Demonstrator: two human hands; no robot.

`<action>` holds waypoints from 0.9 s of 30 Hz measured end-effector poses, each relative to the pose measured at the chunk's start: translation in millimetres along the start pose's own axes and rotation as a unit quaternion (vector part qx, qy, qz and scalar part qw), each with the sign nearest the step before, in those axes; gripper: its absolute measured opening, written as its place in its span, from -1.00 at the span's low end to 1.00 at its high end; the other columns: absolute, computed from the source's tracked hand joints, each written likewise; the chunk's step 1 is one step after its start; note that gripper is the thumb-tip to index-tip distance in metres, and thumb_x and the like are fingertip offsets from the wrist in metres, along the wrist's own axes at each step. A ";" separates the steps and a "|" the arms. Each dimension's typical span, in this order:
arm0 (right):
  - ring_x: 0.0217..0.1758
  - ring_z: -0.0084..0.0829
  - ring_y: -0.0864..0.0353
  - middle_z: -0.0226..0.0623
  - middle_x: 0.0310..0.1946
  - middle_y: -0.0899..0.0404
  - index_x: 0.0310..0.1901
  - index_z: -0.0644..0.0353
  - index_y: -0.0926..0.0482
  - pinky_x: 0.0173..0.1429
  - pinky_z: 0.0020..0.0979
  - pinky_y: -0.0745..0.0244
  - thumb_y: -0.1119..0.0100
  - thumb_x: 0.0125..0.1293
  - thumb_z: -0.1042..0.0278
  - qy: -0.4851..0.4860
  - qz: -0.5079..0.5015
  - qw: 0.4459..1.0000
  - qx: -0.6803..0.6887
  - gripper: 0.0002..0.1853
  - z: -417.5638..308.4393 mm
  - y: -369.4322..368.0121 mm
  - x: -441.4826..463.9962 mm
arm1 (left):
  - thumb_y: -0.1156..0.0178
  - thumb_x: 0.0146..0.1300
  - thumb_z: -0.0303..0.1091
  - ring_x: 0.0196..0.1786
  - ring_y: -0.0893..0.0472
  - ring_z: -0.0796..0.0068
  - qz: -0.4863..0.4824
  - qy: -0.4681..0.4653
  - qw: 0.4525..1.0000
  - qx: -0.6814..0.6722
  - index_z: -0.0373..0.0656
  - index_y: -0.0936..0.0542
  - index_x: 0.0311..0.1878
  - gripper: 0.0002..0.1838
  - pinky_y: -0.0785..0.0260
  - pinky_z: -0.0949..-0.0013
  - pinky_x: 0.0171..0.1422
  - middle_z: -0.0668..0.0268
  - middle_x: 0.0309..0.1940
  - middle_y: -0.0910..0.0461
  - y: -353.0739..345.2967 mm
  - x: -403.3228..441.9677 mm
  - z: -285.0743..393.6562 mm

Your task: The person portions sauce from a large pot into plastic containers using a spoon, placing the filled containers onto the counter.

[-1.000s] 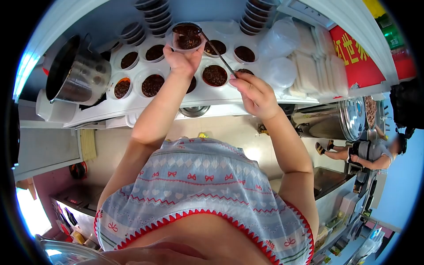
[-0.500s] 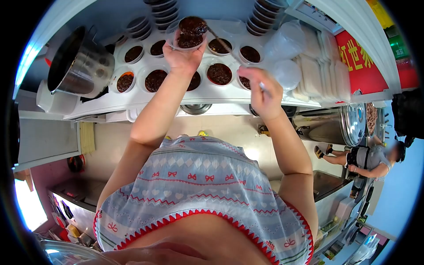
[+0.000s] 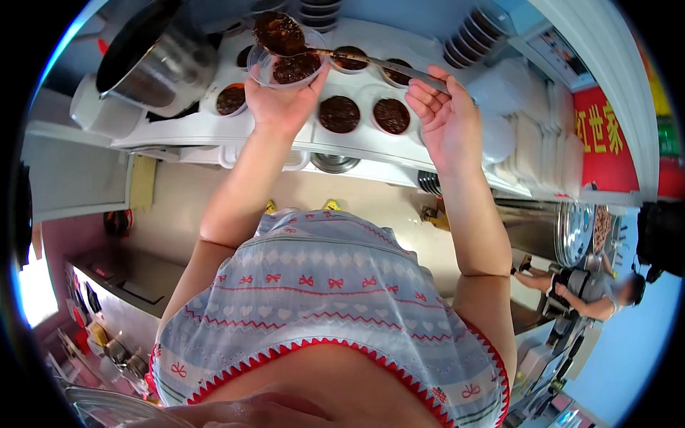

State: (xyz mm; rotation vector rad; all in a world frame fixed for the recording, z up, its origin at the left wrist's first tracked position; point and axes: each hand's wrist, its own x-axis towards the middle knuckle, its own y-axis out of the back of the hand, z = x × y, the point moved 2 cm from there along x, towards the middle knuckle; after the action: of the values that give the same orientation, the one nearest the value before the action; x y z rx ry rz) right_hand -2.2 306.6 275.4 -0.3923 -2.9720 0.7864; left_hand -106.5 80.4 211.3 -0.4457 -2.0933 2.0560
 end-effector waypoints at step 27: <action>-0.35 -0.21 -0.68 -0.23 -0.29 -0.67 -0.10 0.11 -0.58 -0.31 -0.33 -0.62 -0.20 0.28 0.45 0.515 -0.217 0.636 -0.533 -0.84 170.9 -461.7 41.9 | 0.14 0.37 0.14 0.40 -0.30 -0.12 0.116 0.064 0.991 -0.019 0.07 -0.42 0.22 -0.50 -0.15 -0.15 0.49 0.00 0.30 -0.34 3.0 -126.4 339.5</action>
State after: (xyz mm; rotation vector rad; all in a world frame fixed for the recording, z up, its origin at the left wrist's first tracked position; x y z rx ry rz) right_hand -167.8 -152.4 352.8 -0.0342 -1.8458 -1.0157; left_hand -98.9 -281.7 208.0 -0.8389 -2.0940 2.0454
